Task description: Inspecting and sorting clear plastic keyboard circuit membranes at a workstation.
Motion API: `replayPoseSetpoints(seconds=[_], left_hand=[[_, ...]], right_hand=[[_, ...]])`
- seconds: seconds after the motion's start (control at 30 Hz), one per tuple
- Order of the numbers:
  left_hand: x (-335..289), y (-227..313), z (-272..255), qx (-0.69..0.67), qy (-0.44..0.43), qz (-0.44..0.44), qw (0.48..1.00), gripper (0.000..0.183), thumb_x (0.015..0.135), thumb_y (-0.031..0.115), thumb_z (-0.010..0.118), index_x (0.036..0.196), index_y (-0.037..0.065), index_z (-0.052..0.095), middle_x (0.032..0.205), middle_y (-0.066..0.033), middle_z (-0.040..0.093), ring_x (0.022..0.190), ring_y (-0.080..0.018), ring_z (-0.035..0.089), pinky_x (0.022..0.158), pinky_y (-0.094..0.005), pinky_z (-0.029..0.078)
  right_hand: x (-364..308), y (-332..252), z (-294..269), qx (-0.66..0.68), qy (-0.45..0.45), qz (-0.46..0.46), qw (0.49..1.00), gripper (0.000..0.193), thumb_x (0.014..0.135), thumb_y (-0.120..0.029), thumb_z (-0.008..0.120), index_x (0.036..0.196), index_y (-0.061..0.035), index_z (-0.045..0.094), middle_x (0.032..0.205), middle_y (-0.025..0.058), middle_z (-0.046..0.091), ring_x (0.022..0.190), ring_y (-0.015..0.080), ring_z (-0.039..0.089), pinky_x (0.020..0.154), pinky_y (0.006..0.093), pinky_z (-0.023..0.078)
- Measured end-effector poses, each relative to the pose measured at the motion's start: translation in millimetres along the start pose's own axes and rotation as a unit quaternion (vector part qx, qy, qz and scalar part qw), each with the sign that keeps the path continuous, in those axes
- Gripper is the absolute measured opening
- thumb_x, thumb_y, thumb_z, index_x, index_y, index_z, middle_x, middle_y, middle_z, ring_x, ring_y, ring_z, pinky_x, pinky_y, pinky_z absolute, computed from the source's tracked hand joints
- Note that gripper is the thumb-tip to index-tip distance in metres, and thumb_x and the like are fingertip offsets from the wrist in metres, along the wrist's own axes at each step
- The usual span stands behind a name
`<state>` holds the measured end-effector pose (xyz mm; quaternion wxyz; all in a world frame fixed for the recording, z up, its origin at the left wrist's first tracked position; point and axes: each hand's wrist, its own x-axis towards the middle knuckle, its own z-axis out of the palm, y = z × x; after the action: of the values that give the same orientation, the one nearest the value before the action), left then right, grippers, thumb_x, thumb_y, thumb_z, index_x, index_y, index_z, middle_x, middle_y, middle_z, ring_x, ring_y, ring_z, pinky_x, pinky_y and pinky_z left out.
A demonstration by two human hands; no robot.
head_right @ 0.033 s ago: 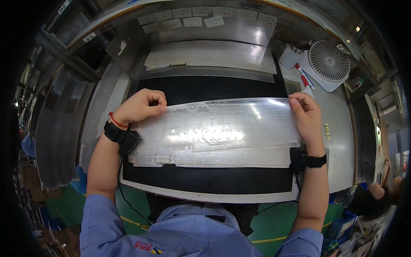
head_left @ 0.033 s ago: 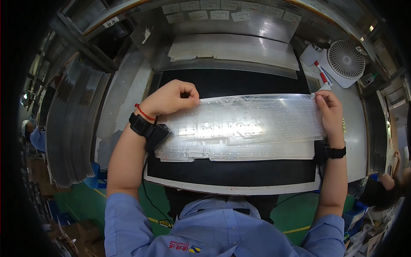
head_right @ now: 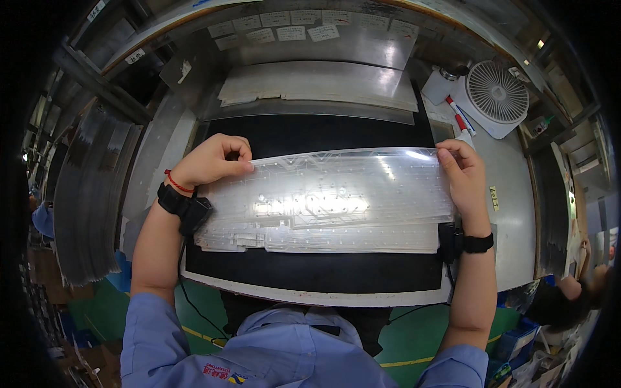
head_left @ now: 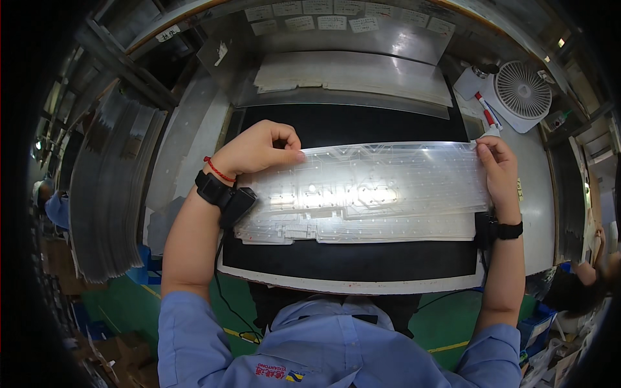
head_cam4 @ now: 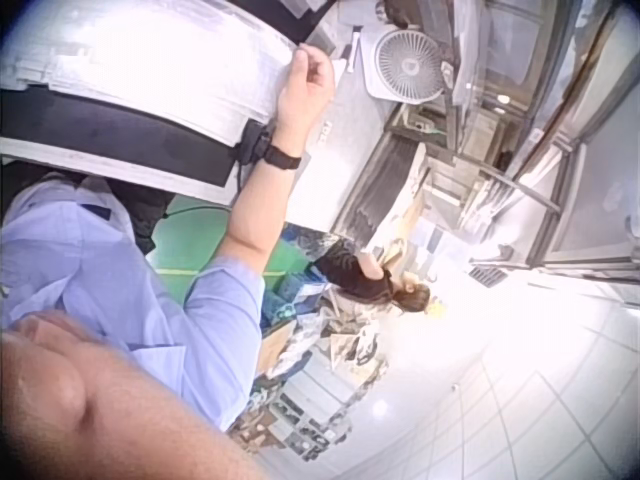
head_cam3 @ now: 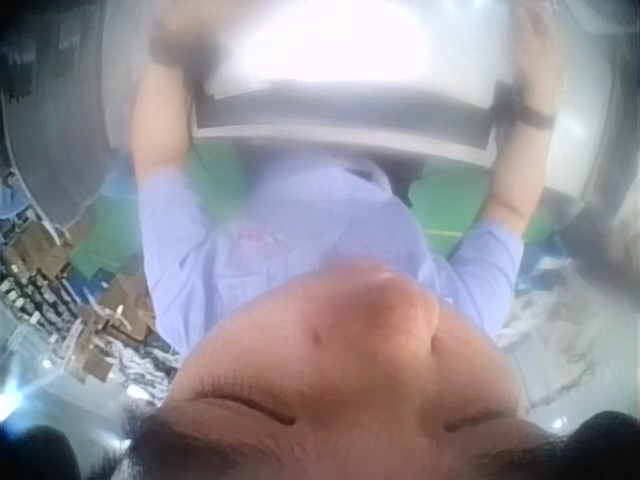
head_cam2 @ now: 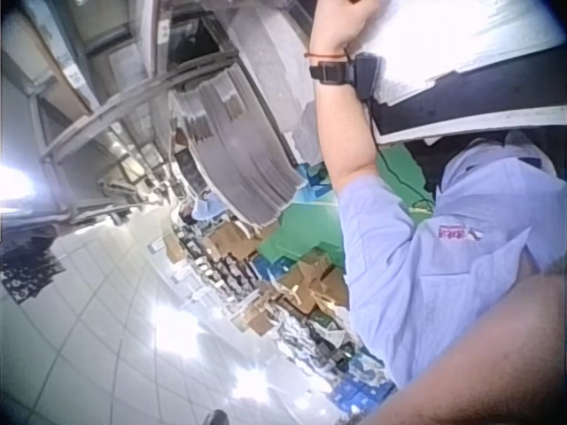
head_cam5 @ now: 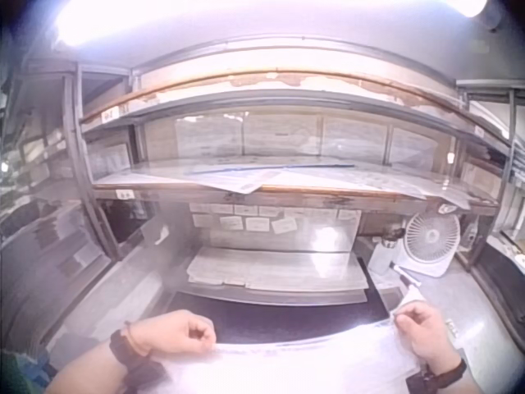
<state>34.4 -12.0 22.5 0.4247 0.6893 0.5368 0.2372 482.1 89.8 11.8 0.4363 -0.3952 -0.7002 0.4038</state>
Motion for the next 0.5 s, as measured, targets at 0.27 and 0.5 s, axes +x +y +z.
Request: replayPoseSetpoints(seconds=[0.27, 0.5], left_hand=[[-0.5, -1.5, -0.7, -0.033, 0.007, -0.047, 0.998, 0.018, 0.09, 0.019, 0.062, 0.086, 0.002, 0.066, 0.068, 0.0038, 0.056, 0.062, -0.0054, 0.047, 0.058, -0.0225, 0.04], [-1.5, -2.6, -1.6, -0.045, 0.027, -0.045, 0.998, 0.017, 0.091, 0.015, 0.057, 0.089, 0.001, 0.066, 0.074, 0.0012, 0.061, 0.069, -0.0068, 0.052, 0.066, -0.0235, 0.044]], right_hand=[[-0.3, 0.4, -0.2, 0.002, -0.002, 0.0, 1.0, 0.014, 0.092, -0.01, 0.062, 0.103, -0.0017, 0.063, 0.091, -0.0008, 0.063, 0.083, 0.0064, 0.055, 0.076, 0.0206, 0.042], [0.7, 0.0, 0.3, 0.006, 0.002, 0.009, 1.0, 0.013, 0.092, -0.01, 0.062, 0.103, -0.0023, 0.063, 0.09, -0.0015, 0.062, 0.081, 0.0056, 0.054, 0.074, 0.0199, 0.041]])
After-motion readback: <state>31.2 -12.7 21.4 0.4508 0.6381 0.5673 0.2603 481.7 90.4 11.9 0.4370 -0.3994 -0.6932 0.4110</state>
